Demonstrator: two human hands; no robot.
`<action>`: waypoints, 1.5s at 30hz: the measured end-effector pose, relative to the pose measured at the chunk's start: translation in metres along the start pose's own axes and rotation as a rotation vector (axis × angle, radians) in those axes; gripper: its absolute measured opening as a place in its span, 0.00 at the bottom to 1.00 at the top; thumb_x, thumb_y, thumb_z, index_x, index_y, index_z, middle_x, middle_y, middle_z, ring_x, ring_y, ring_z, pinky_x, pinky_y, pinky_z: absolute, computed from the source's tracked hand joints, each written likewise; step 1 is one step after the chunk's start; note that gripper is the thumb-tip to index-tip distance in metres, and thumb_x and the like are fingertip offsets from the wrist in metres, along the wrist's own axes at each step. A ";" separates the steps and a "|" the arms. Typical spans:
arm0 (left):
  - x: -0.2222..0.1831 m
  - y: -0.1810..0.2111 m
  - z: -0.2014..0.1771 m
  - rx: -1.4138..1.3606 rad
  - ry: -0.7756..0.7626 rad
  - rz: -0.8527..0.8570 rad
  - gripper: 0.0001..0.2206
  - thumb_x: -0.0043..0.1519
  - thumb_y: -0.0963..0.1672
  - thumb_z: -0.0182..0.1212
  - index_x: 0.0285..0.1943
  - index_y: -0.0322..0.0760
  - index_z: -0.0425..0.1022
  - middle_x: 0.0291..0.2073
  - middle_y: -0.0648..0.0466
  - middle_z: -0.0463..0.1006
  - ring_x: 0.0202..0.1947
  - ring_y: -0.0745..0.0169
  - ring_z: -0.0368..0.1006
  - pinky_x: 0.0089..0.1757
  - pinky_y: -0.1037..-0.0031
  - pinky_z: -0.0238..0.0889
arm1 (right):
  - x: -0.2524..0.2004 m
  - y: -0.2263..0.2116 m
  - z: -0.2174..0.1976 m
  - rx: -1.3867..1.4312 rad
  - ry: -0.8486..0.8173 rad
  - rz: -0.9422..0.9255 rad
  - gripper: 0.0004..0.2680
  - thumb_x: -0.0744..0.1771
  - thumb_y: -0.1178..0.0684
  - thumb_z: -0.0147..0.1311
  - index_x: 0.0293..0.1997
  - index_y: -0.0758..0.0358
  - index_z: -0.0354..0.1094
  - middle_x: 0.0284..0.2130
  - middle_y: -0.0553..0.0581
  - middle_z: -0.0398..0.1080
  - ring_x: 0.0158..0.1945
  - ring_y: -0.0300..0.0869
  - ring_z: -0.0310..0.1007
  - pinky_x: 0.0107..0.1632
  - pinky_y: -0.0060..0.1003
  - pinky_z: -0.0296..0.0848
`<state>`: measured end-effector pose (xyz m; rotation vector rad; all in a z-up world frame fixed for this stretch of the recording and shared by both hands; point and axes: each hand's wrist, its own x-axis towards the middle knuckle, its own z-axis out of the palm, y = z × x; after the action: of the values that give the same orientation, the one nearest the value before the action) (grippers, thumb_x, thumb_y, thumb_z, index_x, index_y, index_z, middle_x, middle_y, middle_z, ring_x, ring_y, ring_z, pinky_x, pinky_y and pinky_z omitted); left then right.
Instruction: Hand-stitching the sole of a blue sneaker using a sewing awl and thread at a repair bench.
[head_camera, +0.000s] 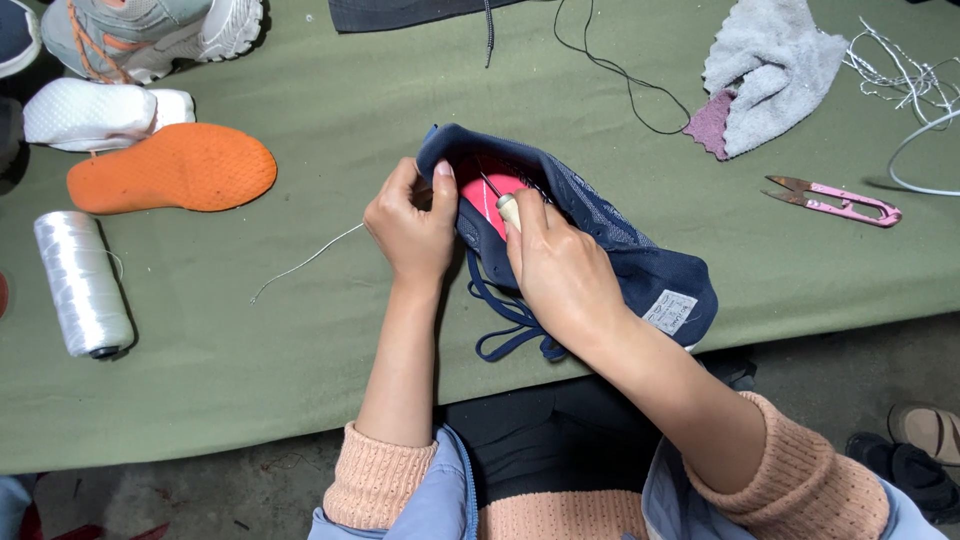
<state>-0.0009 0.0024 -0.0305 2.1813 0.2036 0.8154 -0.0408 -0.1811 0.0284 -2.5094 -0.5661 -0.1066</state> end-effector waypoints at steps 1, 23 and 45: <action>0.000 0.000 0.000 0.000 0.000 -0.001 0.14 0.62 0.52 0.61 0.28 0.44 0.73 0.19 0.54 0.76 0.24 0.55 0.79 0.31 0.68 0.73 | 0.000 0.001 0.003 0.000 -0.001 0.000 0.10 0.72 0.55 0.39 0.57 0.69 0.60 0.30 0.71 0.74 0.31 0.63 0.80 0.31 0.54 0.79; 0.020 0.007 -0.030 0.000 -0.259 0.338 0.08 0.61 0.45 0.54 0.30 0.40 0.66 0.21 0.57 0.64 0.23 0.60 0.58 0.29 0.68 0.53 | 0.028 0.003 0.015 -0.142 -0.113 0.040 0.09 0.70 0.55 0.40 0.56 0.60 0.53 0.34 0.67 0.72 0.28 0.71 0.73 0.25 0.64 0.69; 0.007 0.035 -0.031 0.118 -0.091 0.217 0.09 0.67 0.49 0.52 0.38 0.42 0.69 0.28 0.53 0.70 0.28 0.48 0.71 0.30 0.59 0.60 | 0.040 0.012 0.002 -0.169 0.010 -0.066 0.10 0.73 0.44 0.42 0.52 0.59 0.60 0.40 0.65 0.74 0.29 0.72 0.73 0.26 0.66 0.70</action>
<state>-0.0187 0.0003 0.0129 2.3755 -0.0324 0.8386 0.0004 -0.1744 0.0288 -2.6519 -0.6603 -0.1989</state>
